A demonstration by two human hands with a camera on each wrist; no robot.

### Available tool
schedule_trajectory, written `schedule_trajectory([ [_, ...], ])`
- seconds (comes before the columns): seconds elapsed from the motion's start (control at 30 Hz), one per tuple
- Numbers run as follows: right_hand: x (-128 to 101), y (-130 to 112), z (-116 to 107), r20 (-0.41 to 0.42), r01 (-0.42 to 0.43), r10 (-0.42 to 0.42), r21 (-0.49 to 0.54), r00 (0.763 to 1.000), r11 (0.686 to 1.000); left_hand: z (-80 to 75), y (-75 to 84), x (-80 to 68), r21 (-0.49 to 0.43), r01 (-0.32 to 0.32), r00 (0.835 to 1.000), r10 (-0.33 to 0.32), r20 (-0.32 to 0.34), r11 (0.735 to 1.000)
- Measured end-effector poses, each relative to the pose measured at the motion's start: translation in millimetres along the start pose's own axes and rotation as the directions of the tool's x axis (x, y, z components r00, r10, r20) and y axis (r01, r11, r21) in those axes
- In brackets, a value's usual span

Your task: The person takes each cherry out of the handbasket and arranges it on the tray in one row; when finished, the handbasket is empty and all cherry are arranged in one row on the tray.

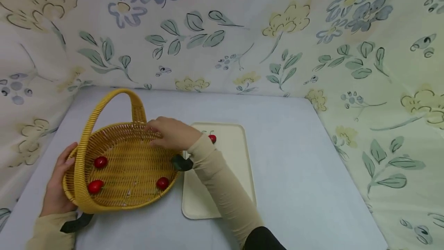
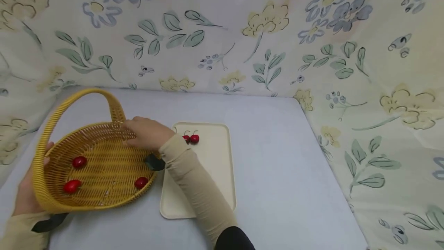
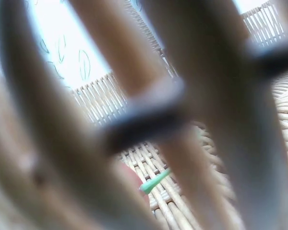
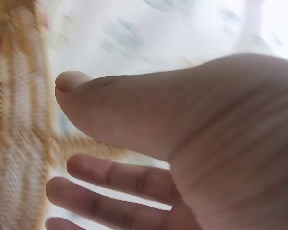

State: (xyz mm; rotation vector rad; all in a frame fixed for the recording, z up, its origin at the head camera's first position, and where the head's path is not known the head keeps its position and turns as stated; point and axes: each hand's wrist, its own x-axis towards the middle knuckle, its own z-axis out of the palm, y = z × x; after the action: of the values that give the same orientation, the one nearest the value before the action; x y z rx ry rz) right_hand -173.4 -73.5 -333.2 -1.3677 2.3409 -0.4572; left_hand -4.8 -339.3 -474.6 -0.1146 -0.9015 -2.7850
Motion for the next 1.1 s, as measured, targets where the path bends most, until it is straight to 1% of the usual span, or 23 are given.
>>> schedule_trajectory([
  [0.07, 25, -14, 11, 0.098, 0.049, -0.042, -0.066, 0.994, 0.997, 0.7, 1.8, -1.7, 0.060, 0.013, 1.000, -0.012, -0.028, 0.998],
  [0.1, 36, -20, 17, 0.137, 0.069, -0.057, -0.083, 0.989, 0.994, 0.1, 2.4, -2.7, 0.093, 0.020, 0.999, -0.016, -0.040, 0.995],
  [0.17, 56, -27, 33, 0.197, 0.091, -0.069, -0.109, 0.978, 0.990, -0.6, 0.6, -5.3, 0.125, 0.030, 0.998, -0.023, -0.057, 0.992],
  [0.23, 70, -33, 48, 0.227, 0.097, -0.068, -0.119, 0.972, 0.988, -0.6, -0.8, -7.7, 0.141, 0.036, 0.998, -0.027, -0.065, 0.989],
  [0.33, 85, -40, 64, 0.254, 0.085, -0.047, -0.141, 0.966, 0.986, 0.8, -1.3, -8.9, 0.151, 0.031, 0.998, -0.024, -0.051, 0.988],
  [0.4, 92, -46, 70, 0.269, 0.059, -0.015, -0.157, 0.963, 0.986, 1.9, 0.2, -8.4, 0.165, 0.031, 0.999, -0.024, -0.048, 0.986],
  [0.47, 97, -51, 75, 0.280, 0.037, 0.014, -0.178, 0.960, 0.983, 1.9, 2.1, -7.6, 0.198, 0.033, 0.999, -0.024, -0.047, 0.980],
  [0.53, 102, -54, 79, 0.280, 0.033, 0.023, -0.194, 0.960, 0.980, 1.0, 4.4, -6.5, 0.218, 0.037, 0.999, -0.028, -0.043, 0.975],
  [0.63, 108, -56, 83, 0.276, 0.056, 0.007, -0.219, 0.961, 0.974, -0.9, 7.1, -4.8, 0.255, 0.043, 0.999, -0.035, -0.036, 0.966],
  [0.7, 110, -56, 85, 0.276, 0.067, -0.001, -0.230, 0.961, 0.971, -1.6, 7.4, -3.7, 0.261, 0.045, 0.999, -0.038, -0.031, 0.964],
  [0.9, 119, -62, 90, 0.293, 0.051, 0.028, -0.260, 0.956, 0.964, 0.1, 7.0, -2.4, 0.216, 0.036, 0.999, -0.035, -0.007, 0.976],
  [1.1, 124, -68, 100, 0.284, 0.061, 0.032, -0.312, 0.958, 0.948, 2.0, 5.5, -5.3, 0.154, 0.037, 0.999, -0.039, 0.013, 0.987],
])
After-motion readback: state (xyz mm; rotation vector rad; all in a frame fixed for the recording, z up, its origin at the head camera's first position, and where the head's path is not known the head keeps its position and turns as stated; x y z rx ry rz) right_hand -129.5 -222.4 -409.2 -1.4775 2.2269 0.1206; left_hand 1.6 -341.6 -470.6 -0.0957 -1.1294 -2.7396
